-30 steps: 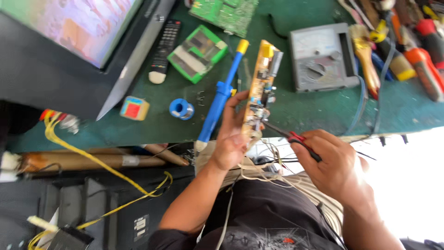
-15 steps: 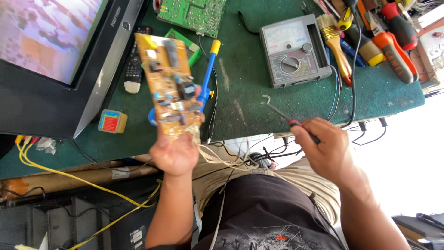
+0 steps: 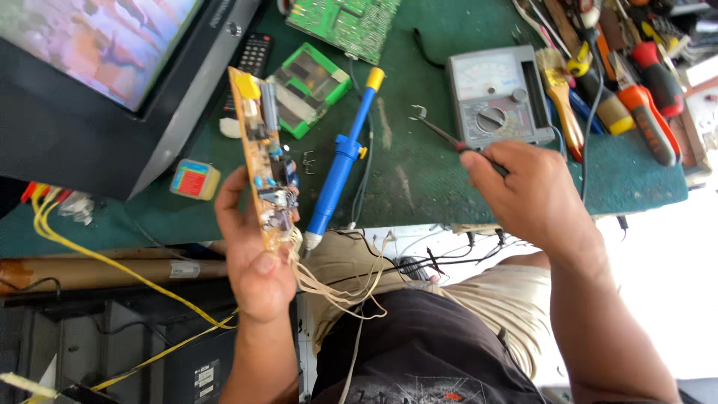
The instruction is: The person is soldering a green circuit board using a soldering iron and solder wire. They also use a desoldering pump to remove solder and pliers to manipulate components. The person flips the board over to work on different sides.
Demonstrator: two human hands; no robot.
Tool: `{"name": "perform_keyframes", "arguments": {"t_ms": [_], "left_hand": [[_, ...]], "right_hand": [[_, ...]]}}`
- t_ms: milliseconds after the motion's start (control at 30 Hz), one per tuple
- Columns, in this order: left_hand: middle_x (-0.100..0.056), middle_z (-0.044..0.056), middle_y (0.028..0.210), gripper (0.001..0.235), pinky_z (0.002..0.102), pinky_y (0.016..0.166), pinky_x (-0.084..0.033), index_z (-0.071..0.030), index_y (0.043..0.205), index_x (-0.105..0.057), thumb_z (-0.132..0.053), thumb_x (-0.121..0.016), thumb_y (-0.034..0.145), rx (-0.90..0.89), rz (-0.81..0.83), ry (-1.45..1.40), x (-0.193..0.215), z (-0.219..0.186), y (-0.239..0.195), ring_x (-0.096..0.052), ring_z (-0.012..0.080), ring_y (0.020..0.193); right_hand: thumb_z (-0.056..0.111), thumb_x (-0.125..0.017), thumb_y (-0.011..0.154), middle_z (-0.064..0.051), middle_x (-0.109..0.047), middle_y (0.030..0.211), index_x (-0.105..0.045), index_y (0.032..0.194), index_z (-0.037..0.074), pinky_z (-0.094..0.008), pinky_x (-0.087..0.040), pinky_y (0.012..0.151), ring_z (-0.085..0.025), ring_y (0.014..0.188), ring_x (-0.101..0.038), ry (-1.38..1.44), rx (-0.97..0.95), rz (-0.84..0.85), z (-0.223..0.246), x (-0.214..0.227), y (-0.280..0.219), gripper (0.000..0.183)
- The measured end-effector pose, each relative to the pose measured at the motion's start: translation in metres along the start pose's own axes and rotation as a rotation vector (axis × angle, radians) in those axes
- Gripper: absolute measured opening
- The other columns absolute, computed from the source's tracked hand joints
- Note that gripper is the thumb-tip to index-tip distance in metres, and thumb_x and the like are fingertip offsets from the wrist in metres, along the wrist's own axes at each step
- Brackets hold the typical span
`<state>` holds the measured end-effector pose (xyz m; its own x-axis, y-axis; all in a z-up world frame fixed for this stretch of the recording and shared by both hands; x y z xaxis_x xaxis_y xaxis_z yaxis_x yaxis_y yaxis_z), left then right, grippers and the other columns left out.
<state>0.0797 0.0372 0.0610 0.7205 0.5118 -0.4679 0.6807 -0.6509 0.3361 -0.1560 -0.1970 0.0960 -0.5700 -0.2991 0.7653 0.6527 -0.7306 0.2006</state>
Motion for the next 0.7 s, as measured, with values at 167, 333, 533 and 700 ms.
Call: {"name": "perform_keyframes", "arguments": {"t_ms": [167,333,533,700], "left_hand": [[-0.059,0.017,0.138,0.1,0.031,0.09,-0.052,-0.004,0.158,-0.034,-0.04,-0.085,0.08,-0.081,-0.142,-0.116,0.02,0.0,-0.014,-0.063,0.0255,0.115],[-0.058,0.017,0.138,0.101,0.024,0.083,-0.05,-0.006,0.158,-0.034,-0.036,-0.084,0.077,0.02,-0.169,-0.12,0.033,0.001,-0.022,-0.061,0.0219,0.117],[-0.057,0.016,0.139,0.102,0.028,0.088,-0.051,-0.007,0.159,-0.036,-0.041,-0.087,0.077,0.061,-0.182,-0.126,0.048,0.0,-0.029,-0.062,0.024,0.12],[-0.056,0.018,0.14,0.103,0.031,0.09,-0.052,-0.006,0.159,-0.036,-0.044,-0.088,0.077,0.077,-0.177,-0.166,0.05,0.007,-0.026,-0.063,0.0266,0.12]], "right_hand": [[0.041,-0.06,0.114,-0.013,-0.038,0.061,-0.039,0.069,0.007,-0.049,-0.029,0.063,-0.031,0.065,-0.034,-0.128,0.041,0.23,0.05,-0.038,0.074,0.061],[0.049,-0.053,0.11,-0.016,-0.062,0.073,-0.054,0.069,0.006,-0.051,-0.042,0.074,-0.037,0.078,-0.057,-0.15,0.01,0.391,0.073,-0.106,0.138,0.059],[0.053,-0.049,0.109,-0.022,-0.076,0.103,-0.081,0.099,0.012,-0.06,-0.055,0.085,-0.05,0.102,-0.068,-0.402,-0.001,0.429,0.09,-0.111,0.149,0.052],[0.051,-0.052,0.112,-0.023,-0.071,0.089,-0.07,0.083,0.008,-0.06,-0.051,0.077,-0.05,0.091,-0.065,-0.373,-0.016,0.385,0.084,-0.099,0.142,0.055]]}}
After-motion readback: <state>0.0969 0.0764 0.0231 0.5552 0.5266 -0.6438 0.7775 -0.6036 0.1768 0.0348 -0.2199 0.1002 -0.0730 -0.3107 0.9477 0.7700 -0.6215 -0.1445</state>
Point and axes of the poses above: each hand's wrist, its own y-axis towards the middle knuckle, its own x-axis out of the back of the hand, z = x × y, the point moved 6 cm from there along y, towards the middle knuckle
